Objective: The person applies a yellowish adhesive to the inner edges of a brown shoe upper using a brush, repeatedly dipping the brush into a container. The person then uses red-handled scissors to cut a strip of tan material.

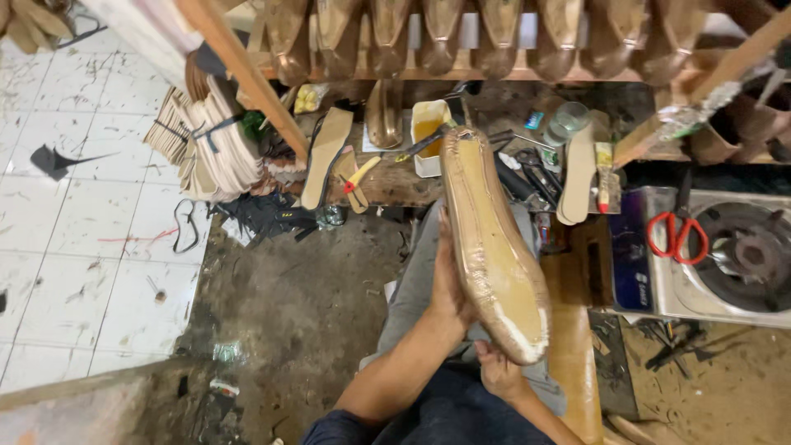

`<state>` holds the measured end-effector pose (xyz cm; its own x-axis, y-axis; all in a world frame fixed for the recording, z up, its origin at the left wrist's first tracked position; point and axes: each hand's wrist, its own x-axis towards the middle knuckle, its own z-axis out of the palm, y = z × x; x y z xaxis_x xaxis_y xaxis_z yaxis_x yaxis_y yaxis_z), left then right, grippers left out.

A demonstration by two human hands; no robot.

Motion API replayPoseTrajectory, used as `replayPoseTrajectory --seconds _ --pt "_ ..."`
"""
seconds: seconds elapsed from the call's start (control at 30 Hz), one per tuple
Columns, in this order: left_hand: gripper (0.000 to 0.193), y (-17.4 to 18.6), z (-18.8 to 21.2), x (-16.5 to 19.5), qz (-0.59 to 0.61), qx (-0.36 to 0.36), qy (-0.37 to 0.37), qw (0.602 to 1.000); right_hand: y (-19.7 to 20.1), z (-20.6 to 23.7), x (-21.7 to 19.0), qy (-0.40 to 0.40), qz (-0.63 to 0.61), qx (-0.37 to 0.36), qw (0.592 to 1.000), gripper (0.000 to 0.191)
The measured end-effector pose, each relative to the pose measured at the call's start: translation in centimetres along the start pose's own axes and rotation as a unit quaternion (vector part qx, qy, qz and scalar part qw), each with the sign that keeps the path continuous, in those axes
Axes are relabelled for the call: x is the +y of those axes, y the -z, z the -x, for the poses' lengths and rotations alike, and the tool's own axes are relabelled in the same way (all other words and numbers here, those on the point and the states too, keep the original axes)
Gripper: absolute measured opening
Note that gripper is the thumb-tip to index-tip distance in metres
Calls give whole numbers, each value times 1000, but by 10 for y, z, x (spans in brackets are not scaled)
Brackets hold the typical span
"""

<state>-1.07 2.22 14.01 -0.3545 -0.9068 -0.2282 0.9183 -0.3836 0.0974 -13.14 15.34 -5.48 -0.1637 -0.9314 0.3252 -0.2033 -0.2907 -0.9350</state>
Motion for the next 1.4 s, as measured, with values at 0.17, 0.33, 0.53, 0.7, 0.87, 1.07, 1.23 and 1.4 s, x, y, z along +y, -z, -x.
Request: replayPoseTrajectory --seconds 0.17,0.33,0.53,0.7,0.87,1.07,1.23,1.4 --pt "76 16 5 -25 -142 -58 -112 982 38 -1 8 -58 -404 179 895 45" --pt "53 38 20 21 -306 -210 -54 927 70 -63 -89 61 -390 164 904 39" --pt "82 9 61 2 -503 -230 -33 833 86 -87 -143 -22 -418 185 889 49" --pt "102 -3 82 -36 -462 -207 5 863 97 -90 -124 -1 -435 201 878 46" --pt "107 0 72 -50 -438 -236 -43 867 98 -115 -127 -46 -405 228 884 47" --pt "108 -7 50 -56 -400 -249 -52 881 88 -137 -169 -40 -358 224 906 58" --pt "108 -6 34 -63 -247 -183 48 950 54 -119 -183 40 -201 180 962 88" --pt "99 5 26 -52 -460 -234 -123 848 22 -113 -165 9 -170 197 966 97"
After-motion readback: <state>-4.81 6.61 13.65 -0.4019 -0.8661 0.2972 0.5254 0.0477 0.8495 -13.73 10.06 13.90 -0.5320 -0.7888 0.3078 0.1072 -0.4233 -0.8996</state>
